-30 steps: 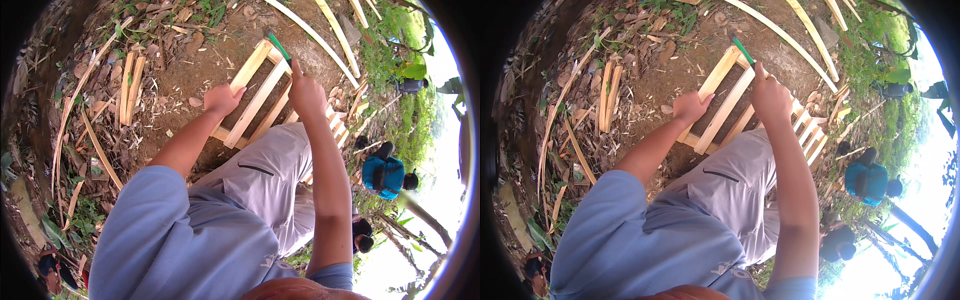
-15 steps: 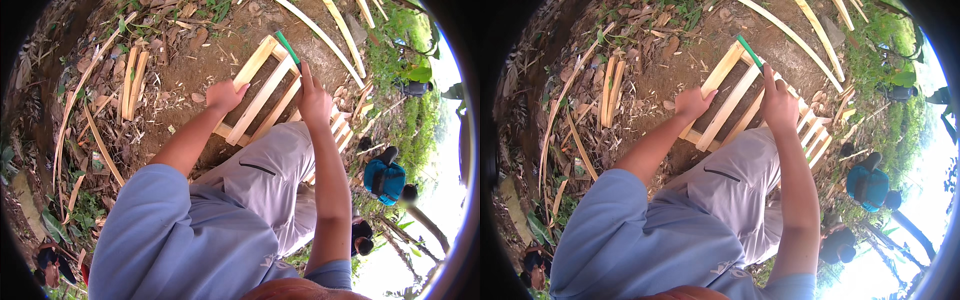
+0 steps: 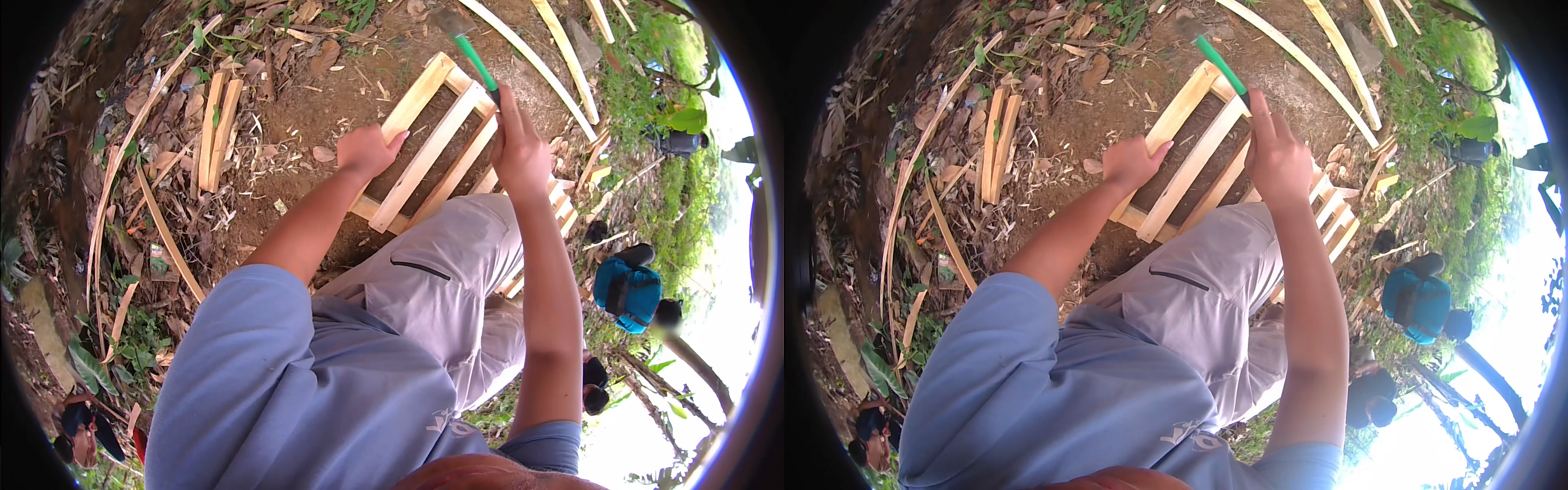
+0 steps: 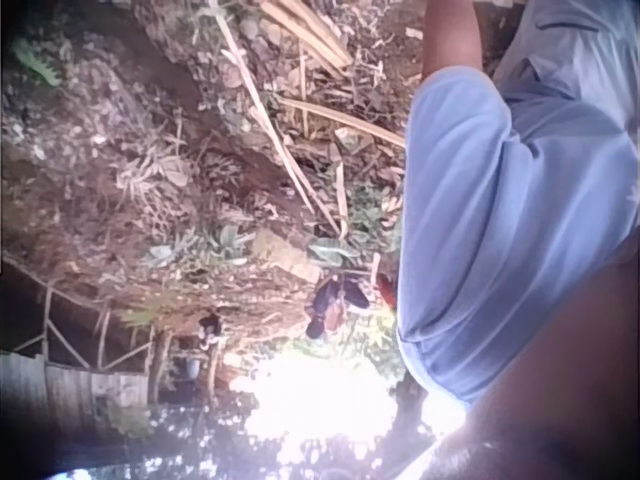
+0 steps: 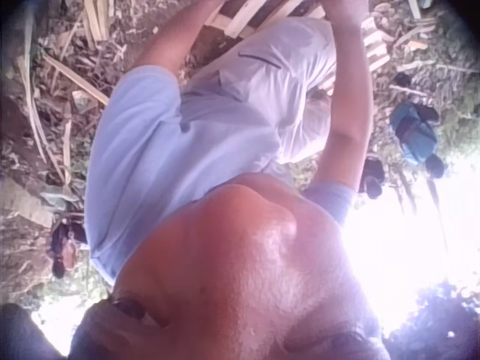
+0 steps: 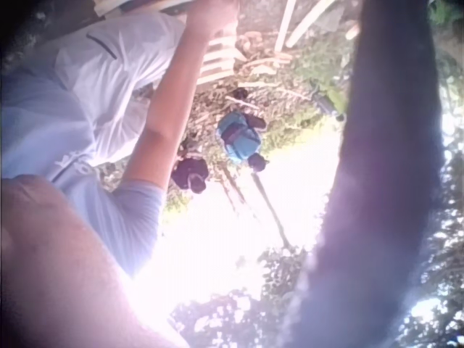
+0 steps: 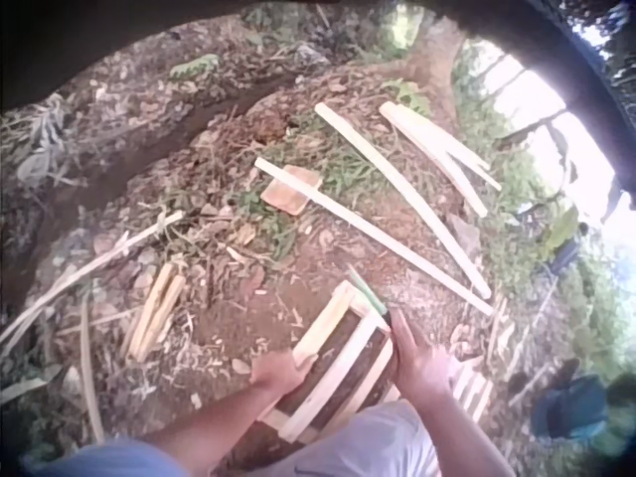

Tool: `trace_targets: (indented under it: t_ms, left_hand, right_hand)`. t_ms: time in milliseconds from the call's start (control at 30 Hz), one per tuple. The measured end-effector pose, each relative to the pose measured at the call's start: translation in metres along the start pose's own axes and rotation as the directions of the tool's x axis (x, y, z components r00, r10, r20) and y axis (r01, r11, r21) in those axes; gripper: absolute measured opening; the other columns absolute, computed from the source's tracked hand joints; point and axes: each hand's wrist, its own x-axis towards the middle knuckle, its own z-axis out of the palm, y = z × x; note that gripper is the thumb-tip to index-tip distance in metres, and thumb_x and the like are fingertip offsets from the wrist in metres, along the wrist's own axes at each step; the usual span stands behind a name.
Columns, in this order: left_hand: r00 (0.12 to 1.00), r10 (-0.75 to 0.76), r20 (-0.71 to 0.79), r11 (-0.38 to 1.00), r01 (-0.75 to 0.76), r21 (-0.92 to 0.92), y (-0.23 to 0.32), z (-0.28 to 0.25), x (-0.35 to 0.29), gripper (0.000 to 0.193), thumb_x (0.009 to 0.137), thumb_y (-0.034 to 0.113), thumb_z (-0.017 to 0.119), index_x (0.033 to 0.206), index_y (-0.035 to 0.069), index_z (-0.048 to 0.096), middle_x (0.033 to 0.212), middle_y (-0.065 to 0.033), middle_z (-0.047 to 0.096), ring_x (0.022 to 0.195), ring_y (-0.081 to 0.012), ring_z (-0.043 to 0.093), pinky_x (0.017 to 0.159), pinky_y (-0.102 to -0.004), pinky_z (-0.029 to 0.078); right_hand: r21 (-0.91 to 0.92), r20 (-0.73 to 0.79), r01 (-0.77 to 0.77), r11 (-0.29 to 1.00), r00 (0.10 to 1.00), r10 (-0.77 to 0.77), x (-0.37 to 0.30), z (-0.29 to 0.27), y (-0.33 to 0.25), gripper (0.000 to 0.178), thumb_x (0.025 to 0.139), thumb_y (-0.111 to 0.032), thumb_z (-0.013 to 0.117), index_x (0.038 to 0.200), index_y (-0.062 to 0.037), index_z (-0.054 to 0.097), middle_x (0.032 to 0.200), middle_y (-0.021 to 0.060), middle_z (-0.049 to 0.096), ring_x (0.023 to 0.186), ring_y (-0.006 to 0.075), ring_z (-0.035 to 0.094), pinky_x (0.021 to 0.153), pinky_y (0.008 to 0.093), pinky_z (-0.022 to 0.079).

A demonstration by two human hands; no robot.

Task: The person is assembling a wooden frame structure on the ground. They use a hammer to drive nails into the wood, securing the slats to the frame. The person is sitting on the ground while working.

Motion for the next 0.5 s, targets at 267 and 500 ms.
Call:
trace_targets:
  t_ms: [267,500]
  left_hand:
    - [0.999,-0.021,0.043,0.999,0.02,0.026,0.0,-0.004,-0.001,0.072,0.101,0.072,0.054,0.097,0.004,0.079,0.095,-0.02,0.08,0.091,-0.0374,0.079,0.08,-0.0474,0.062]
    - [0.999,0.015,-0.03,1.0,-0.015,0.025,0.004,0.0,0.0,0.073,0.101,0.072,0.054,0.095,0.004,0.079,0.093,-0.0214,0.079,0.09,-0.0384,0.079,0.079,-0.0486,0.062]
  right_hand:
    - [0.112,-0.163,0.006,0.994,0.986,0.013,0.011,-0.009,-0.024,0.057,0.106,-0.011,0.062,0.16,-0.0217,0.049,0.098,0.022,0.075,0.079,0.0361,0.078,0.063,0.0497,0.062]
    - [-0.163,0.114,-0.132,0.978,0.982,0.152,-0.007,0.031,0.017,0.057,0.107,-0.015,0.06,0.162,-0.0193,0.045,0.091,0.0141,0.073,0.074,0.0349,0.077,0.059,0.05,0.061]
